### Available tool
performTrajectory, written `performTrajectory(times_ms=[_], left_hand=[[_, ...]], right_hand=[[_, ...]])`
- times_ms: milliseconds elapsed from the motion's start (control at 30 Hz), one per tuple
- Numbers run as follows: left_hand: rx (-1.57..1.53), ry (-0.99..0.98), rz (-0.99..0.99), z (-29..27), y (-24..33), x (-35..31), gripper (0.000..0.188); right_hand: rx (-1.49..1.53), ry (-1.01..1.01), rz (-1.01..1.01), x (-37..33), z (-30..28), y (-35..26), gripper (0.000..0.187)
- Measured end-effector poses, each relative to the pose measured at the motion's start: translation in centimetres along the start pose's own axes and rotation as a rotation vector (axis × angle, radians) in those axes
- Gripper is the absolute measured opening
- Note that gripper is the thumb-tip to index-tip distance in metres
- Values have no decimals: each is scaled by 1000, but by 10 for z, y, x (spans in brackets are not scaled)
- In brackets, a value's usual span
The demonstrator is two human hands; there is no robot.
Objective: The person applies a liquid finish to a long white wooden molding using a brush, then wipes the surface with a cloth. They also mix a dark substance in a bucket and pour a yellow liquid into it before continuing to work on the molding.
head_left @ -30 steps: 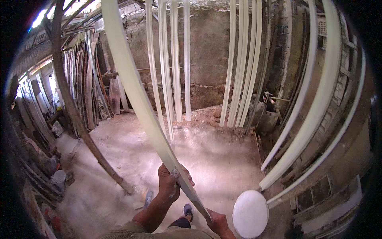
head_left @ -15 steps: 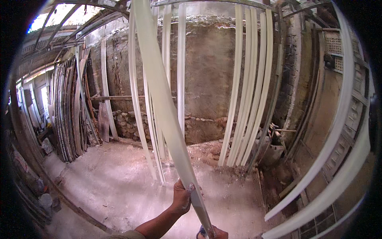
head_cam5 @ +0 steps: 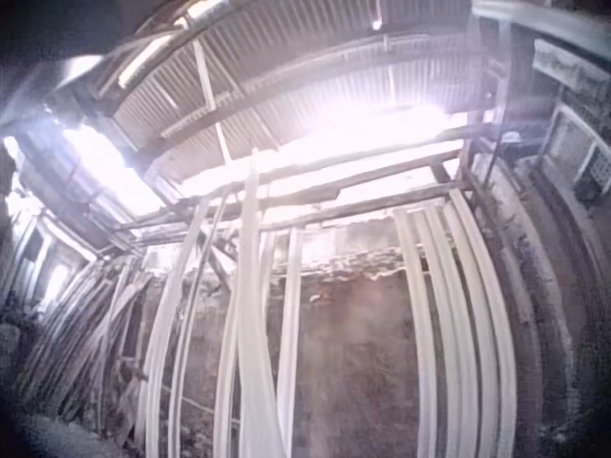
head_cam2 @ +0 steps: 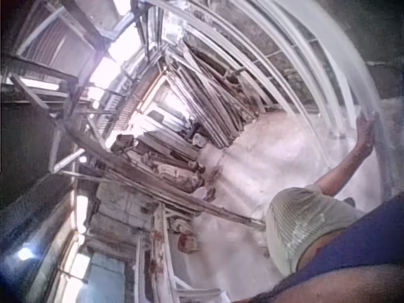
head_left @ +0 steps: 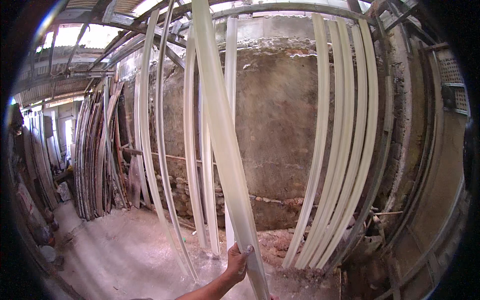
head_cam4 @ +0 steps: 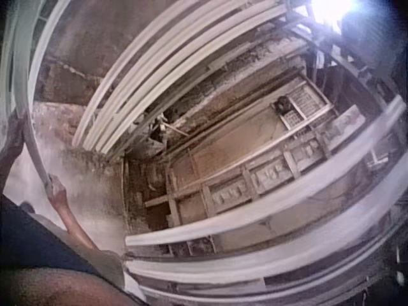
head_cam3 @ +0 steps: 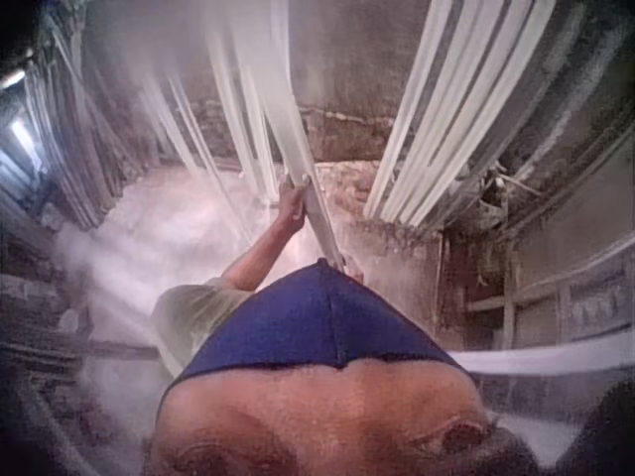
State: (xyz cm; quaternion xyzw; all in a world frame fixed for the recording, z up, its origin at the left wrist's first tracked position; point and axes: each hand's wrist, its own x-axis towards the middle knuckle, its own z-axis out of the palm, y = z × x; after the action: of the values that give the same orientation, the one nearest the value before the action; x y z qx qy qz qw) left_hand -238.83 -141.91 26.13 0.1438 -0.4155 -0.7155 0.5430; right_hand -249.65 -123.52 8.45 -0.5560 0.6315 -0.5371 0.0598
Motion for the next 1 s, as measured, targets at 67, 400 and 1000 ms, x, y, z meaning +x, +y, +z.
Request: performTrajectory(times_ms=[67, 400, 1000], left_hand=[[3, 24, 10, 4, -22, 53, 20], [65, -18, 143, 13, -101, 299, 19], [916, -172, 656, 13, -118, 647, 79]], right_hand=[[58, 222, 14, 67, 7, -13, 30], [79, 522, 20, 304, 96, 177, 28], [1077, -416, 228, 743, 249, 451, 49]])
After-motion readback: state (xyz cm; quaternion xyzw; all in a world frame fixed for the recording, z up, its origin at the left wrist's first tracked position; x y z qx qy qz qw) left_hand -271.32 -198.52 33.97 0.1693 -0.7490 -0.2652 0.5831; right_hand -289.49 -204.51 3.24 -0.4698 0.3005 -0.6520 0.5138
